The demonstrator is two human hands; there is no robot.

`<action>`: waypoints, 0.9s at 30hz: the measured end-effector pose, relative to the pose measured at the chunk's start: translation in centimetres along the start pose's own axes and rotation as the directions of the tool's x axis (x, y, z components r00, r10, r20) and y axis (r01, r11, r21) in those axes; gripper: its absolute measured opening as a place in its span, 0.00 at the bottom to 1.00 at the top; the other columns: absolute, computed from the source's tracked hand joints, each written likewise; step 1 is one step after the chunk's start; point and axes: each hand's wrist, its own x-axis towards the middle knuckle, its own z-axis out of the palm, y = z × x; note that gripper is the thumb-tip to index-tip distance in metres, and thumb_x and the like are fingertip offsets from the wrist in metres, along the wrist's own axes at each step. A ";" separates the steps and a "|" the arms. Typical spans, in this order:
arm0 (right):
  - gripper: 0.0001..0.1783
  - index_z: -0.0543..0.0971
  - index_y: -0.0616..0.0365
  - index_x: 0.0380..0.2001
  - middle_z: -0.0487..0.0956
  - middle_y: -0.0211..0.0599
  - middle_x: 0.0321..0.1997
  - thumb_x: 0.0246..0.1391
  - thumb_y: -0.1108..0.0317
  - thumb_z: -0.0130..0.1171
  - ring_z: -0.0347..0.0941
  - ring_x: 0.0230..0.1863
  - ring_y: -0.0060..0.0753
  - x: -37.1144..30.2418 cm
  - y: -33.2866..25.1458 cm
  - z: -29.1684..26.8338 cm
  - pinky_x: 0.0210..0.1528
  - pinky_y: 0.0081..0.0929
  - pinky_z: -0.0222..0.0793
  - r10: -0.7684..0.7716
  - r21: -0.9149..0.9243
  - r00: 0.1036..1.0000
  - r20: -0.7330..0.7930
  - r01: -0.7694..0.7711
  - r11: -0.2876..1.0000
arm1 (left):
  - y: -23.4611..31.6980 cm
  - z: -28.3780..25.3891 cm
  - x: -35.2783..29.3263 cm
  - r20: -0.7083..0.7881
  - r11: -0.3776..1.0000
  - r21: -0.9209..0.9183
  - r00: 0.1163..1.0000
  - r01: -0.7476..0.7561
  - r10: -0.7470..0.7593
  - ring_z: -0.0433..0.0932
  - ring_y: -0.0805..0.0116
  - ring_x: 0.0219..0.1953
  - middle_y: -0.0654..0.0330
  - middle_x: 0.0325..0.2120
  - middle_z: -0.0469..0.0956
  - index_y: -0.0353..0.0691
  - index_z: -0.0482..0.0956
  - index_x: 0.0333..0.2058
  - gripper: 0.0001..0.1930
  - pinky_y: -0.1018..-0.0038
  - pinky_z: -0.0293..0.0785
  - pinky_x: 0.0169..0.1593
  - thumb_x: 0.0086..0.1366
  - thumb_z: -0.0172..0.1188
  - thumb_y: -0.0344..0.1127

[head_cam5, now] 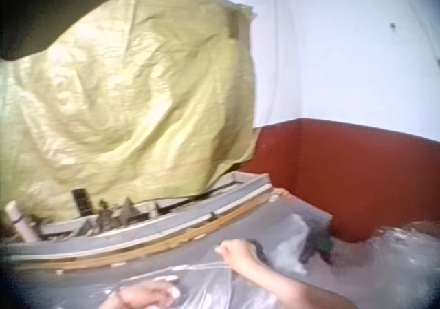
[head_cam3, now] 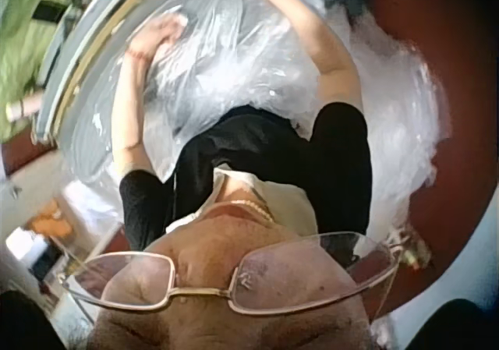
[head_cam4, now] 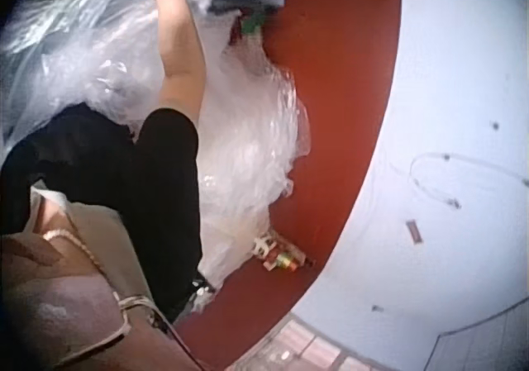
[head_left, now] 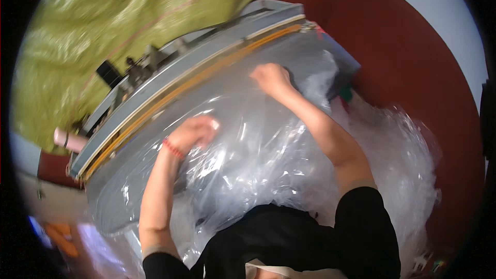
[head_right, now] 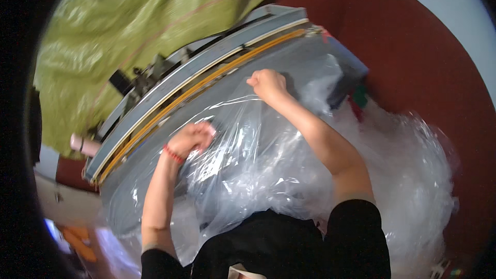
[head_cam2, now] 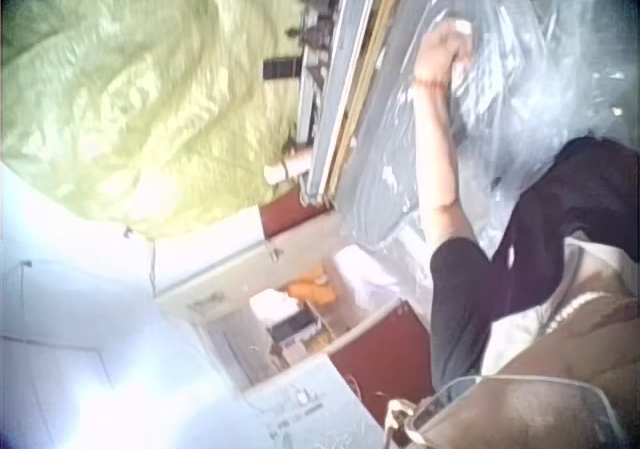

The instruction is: Using a heat sealing machine to seal large plastic bags.

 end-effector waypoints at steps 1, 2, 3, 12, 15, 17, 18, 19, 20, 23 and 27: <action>0.09 0.76 0.59 0.22 0.75 0.36 0.18 0.43 0.63 0.57 0.74 0.25 0.35 0.1 2.1 -0.7 0.29 0.28 0.67 0.027 -0.025 0.999 -0.017 -0.028 0.999 | -0.1 0.0 -1.4 0.017 0.995 0.043 0.996 0.089 -0.089 0.67 0.81 0.17 0.67 0.17 0.70 0.38 0.74 0.32 0.07 0.84 0.61 0.19 0.53 0.52 0.27; 0.08 0.76 0.57 0.22 0.75 0.37 0.20 0.42 0.64 0.56 0.73 0.27 0.39 0.2 4.0 -1.7 0.30 0.30 0.67 0.084 -0.203 0.995 -0.061 -0.095 0.975 | -1.4 -0.5 -2.2 0.060 0.994 0.003 0.992 0.114 -0.113 0.68 0.81 0.17 0.67 0.17 0.70 0.38 0.74 0.31 0.06 0.85 0.61 0.19 0.53 0.52 0.27; 0.07 0.76 0.56 0.21 0.76 0.37 0.22 0.42 0.64 0.56 0.73 0.28 0.42 0.2 6.1 -2.7 0.31 0.32 0.67 0.133 -0.370 0.985 -0.112 -0.166 0.914 | -2.1 -0.3 -2.7 0.017 0.993 0.029 0.993 0.113 -0.114 0.68 0.81 0.18 0.66 0.17 0.71 0.37 0.74 0.30 0.05 0.85 0.62 0.20 0.53 0.52 0.26; 0.11 0.75 0.57 0.22 0.71 0.35 0.31 0.38 0.61 0.59 0.67 0.39 0.40 -0.3 16.8 -8.5 0.34 0.33 0.67 0.144 -0.500 0.854 -0.499 -0.420 0.757 | -2.5 2.7 -3.0 -0.236 0.994 0.100 0.972 0.035 -0.010 0.69 0.81 0.20 0.66 0.18 0.70 0.34 0.72 0.29 0.06 0.83 0.66 0.24 0.57 0.53 0.32; 0.12 0.75 0.57 0.22 0.71 0.35 0.33 0.37 0.60 0.61 0.66 0.40 0.40 0.2 18.0 -8.6 0.36 0.36 0.66 0.287 -0.311 0.756 -0.588 -0.539 0.783 | -2.4 3.7 -3.6 -0.182 0.972 0.230 0.979 -0.047 0.091 0.69 0.80 0.22 0.67 0.20 0.70 0.33 0.72 0.31 0.09 0.84 0.66 0.27 0.55 0.57 0.32; 0.12 0.76 0.57 0.23 0.71 0.35 0.33 0.37 0.60 0.61 0.66 0.41 0.40 0.3 18.5 -8.6 0.36 0.37 0.66 0.266 -0.326 0.721 -0.640 -0.568 0.756 | -2.4 4.0 -4.0 -0.114 0.913 0.402 0.987 -0.062 0.117 0.69 0.81 0.24 0.67 0.20 0.71 0.33 0.72 0.33 0.10 0.84 0.66 0.29 0.52 0.59 0.28; 0.13 0.76 0.56 0.23 0.72 0.35 0.33 0.37 0.59 0.61 0.66 0.41 0.40 0.3 18.7 -8.5 0.36 0.39 0.65 0.241 -0.337 0.685 -0.687 -0.595 0.730 | -2.6 4.0 -3.9 -0.112 0.914 0.401 0.987 -0.063 0.117 0.69 0.81 0.24 0.67 0.20 0.71 0.33 0.72 0.33 0.10 0.84 0.66 0.29 0.52 0.59 0.28; 0.13 0.76 0.56 0.23 0.72 0.35 0.33 0.37 0.59 0.61 0.66 0.41 0.40 0.4 18.8 -8.4 0.36 0.39 0.65 0.240 -0.337 0.687 -0.686 -0.593 0.731 | -2.9 4.0 -4.0 -0.095 0.850 0.522 0.985 -0.076 0.147 0.69 0.80 0.24 0.67 0.20 0.71 0.33 0.72 0.33 0.10 0.83 0.66 0.29 0.52 0.59 0.28; 0.12 0.76 0.56 0.24 0.72 0.35 0.33 0.37 0.59 0.61 0.67 0.40 0.40 0.4 18.9 -8.4 0.36 0.39 0.64 0.257 -0.327 0.708 -0.657 -0.575 0.750 | -3.1 3.9 -4.1 -0.075 0.770 0.632 0.982 -0.087 0.173 0.69 0.80 0.25 0.66 0.21 0.72 0.33 0.72 0.33 0.10 0.83 0.66 0.29 0.51 0.60 0.27; 0.12 0.75 0.53 0.26 0.73 0.35 0.31 0.39 0.59 0.59 0.68 0.37 0.40 0.5 20.2 -8.0 0.35 0.40 0.64 0.254 -0.326 0.761 -0.597 -0.520 0.789 | -3.0 3.8 -4.4 -0.204 0.961 0.252 0.964 -0.118 0.172 0.69 0.79 0.24 0.63 0.21 0.72 0.37 0.70 0.33 0.06 0.81 0.65 0.28 0.55 0.53 0.27; 0.13 0.74 0.51 0.29 0.74 0.37 0.27 0.45 0.55 0.51 0.71 0.32 0.42 1.3 21.7 -6.2 0.33 0.41 0.65 0.205 -0.449 0.827 -0.523 -0.472 0.758 | -2.4 3.8 -6.0 -0.330 0.956 -0.262 0.943 -0.134 0.042 0.67 0.80 0.20 0.61 0.21 0.72 0.40 0.66 0.35 0.07 0.83 0.62 0.21 0.57 0.45 0.25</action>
